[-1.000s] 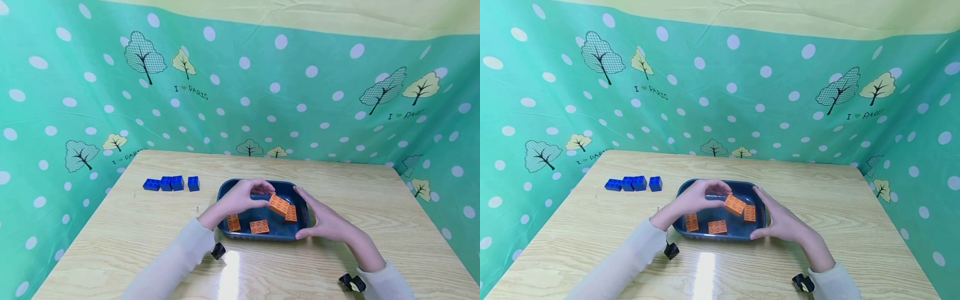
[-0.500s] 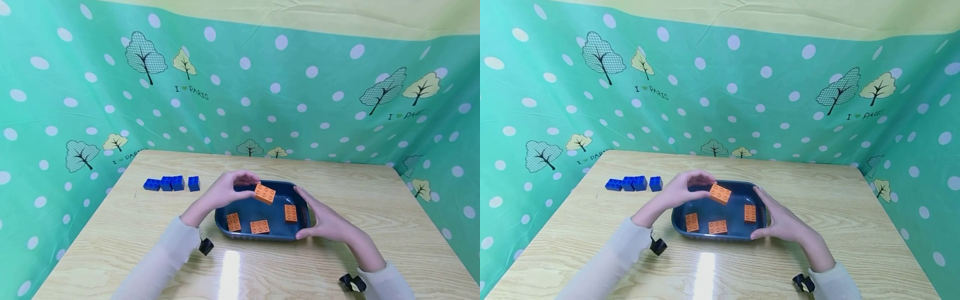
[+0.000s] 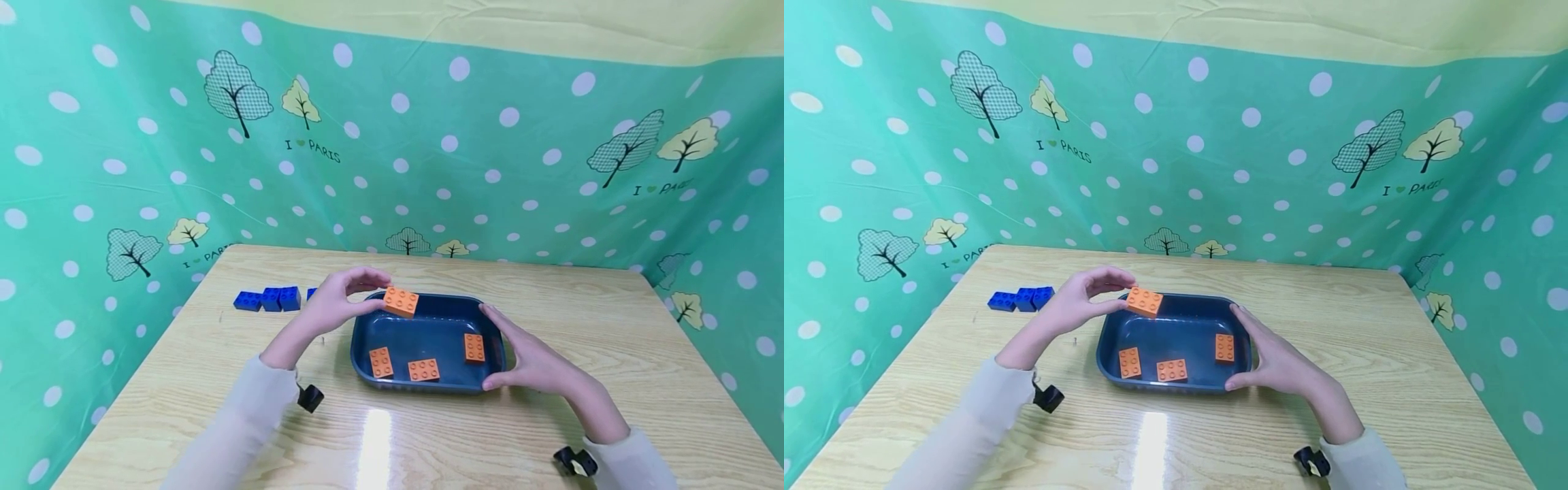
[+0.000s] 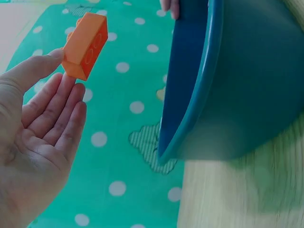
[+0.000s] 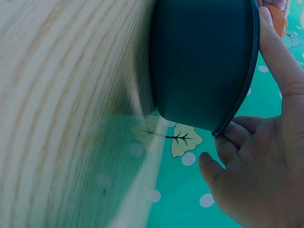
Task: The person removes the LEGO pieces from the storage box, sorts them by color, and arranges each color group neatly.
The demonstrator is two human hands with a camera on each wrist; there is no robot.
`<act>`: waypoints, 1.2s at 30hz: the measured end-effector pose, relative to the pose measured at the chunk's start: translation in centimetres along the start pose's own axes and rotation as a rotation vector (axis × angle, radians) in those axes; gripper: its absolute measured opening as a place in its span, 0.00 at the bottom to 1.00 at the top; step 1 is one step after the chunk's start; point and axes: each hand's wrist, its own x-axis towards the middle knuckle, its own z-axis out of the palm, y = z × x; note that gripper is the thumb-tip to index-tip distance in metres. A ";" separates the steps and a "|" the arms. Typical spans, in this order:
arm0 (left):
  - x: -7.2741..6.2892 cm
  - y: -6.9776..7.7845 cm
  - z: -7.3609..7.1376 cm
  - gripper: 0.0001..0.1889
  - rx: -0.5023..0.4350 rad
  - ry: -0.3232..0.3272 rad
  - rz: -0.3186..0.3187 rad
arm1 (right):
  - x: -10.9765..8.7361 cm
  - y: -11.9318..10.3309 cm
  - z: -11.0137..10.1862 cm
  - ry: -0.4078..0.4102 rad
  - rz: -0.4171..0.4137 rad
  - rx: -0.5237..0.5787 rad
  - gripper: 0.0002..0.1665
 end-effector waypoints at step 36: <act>-9.1 -4.8 -11.6 0.20 0.121 0.288 -0.087 | 0.0 -0.1 0.0 -0.001 0.014 -0.001 0.74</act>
